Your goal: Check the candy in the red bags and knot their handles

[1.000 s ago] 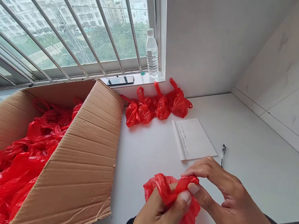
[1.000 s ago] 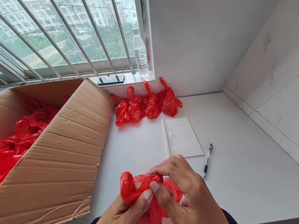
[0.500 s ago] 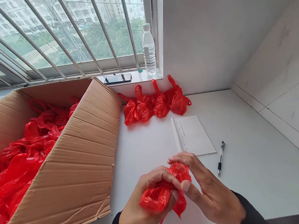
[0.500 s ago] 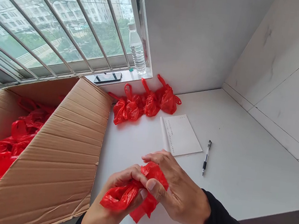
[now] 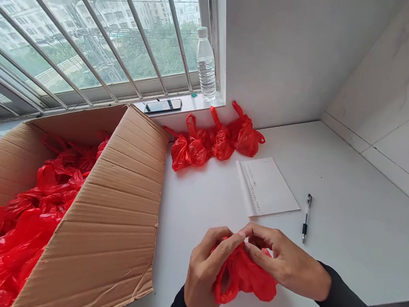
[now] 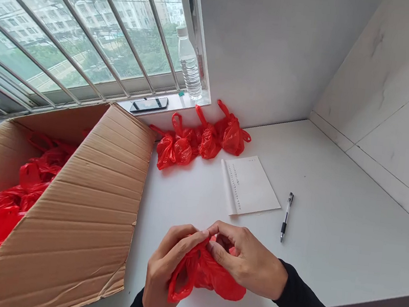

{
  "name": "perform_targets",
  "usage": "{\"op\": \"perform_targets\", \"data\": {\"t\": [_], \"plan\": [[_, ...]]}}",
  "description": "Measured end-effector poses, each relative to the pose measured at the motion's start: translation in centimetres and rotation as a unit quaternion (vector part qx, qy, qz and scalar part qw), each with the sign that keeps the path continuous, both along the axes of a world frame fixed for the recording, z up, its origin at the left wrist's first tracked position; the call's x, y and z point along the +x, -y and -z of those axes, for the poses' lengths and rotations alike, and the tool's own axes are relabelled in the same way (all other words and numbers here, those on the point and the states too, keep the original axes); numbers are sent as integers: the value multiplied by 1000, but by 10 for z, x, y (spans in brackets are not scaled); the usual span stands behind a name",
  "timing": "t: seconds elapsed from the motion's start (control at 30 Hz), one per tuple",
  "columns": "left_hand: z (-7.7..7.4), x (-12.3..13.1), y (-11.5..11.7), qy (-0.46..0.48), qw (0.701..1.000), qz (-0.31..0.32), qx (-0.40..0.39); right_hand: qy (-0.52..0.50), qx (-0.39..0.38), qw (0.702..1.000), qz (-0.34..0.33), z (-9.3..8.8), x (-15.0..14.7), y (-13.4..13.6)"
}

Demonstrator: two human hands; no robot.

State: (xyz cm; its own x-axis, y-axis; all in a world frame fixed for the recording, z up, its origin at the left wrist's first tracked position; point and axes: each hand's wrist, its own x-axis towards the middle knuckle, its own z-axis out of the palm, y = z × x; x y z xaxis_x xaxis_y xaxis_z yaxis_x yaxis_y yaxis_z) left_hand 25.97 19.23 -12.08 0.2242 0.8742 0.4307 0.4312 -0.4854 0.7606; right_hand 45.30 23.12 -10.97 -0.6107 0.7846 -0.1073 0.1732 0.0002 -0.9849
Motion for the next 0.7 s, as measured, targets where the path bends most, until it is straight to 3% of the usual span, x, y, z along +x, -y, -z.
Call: {"op": "perform_targets", "data": {"t": [0.13, 0.3, 0.43, 0.53, 0.7], "plan": [[0, -3, 0, -10, 999, 40, -29, 20, 53, 997, 60, -2, 3, 1], [1, -2, 3, -14, 994, 67, -81, -73, -31, 992, 95, -6, 2, 8], [1, 3, 7, 25, 993, 67, -90, -61, -13, 988, 139, -9, -1, 13], [3, 4, 10, 45, 994, 22, -94, -15, 40, 982, 184, -8, 2, 15], [6, -16, 7, 117, 971, -137, -157, 91, 52, 971, 215, -1, 15, 28]]}}
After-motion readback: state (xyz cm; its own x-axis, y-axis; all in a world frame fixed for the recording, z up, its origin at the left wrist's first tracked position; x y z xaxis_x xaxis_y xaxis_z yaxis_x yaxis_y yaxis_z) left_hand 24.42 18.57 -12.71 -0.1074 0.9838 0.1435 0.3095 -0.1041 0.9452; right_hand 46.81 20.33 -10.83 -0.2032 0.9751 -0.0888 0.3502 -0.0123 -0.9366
